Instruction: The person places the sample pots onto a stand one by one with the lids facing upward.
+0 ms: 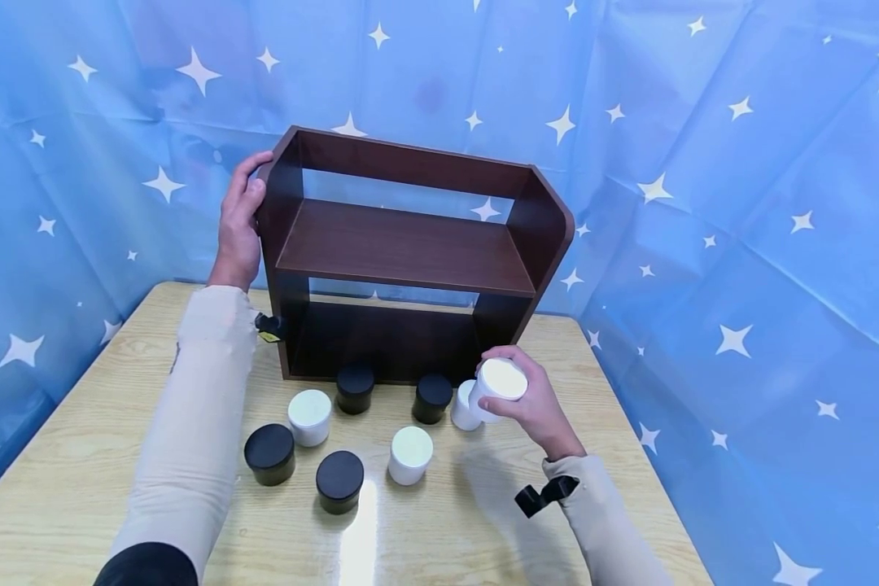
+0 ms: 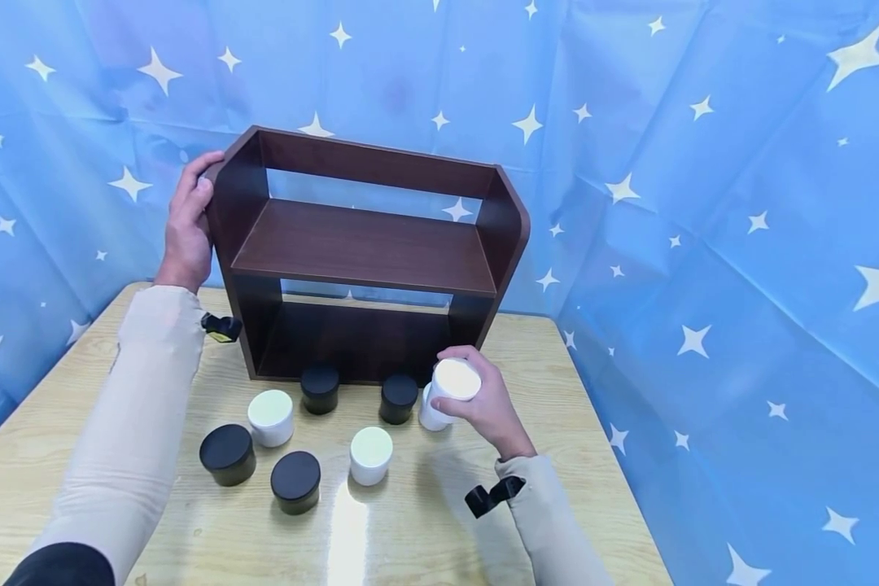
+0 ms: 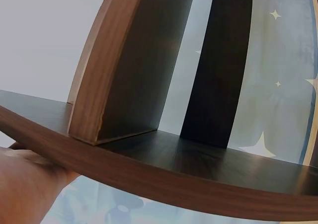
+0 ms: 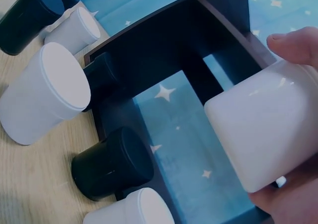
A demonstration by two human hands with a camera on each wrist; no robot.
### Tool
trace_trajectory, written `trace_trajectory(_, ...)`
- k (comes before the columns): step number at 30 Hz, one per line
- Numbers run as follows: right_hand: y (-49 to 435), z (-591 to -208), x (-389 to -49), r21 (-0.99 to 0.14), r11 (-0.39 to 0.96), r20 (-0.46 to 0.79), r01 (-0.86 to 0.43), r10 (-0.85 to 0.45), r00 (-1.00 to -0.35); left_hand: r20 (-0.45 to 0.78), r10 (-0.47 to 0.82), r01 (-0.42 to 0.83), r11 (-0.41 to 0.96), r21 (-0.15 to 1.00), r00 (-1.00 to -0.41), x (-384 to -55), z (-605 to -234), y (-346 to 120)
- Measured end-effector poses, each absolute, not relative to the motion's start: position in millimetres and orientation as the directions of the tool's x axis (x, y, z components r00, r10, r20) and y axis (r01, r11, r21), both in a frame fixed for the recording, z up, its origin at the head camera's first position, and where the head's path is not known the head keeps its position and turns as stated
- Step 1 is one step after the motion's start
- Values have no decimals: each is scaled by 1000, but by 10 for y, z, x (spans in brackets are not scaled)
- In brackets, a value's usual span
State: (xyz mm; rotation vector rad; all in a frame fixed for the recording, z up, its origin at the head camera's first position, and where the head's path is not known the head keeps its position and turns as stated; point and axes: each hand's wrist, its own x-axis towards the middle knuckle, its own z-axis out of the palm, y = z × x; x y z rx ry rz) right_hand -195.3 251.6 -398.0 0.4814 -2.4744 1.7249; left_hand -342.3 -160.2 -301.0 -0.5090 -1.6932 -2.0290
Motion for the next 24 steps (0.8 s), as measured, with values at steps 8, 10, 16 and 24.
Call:
trace_trajectory(8,2498,-3902,-1964,-896,326,261,-302,-163,-951,544,-96,552,-133,823,-834,-3220,-2902,-1549)
trace_trajectory(10,2497,-3888,-1973,-897,322,264,-302,-156,-952,544,-98,552,-132,823,-834,-3217,-2901,-1550)
trace_trajectory(16,2500,-3830,-1994,-895,330,268,-299,-137,-954,542,-105,552,-145,821,-834,-3382,-2988,-1599)
trace_trajectory(24,2492,-3724,-2028,-888,363,248,-281,-136,-959,542,-108,552,-144,821,-834,-3453,-3029,-1626)
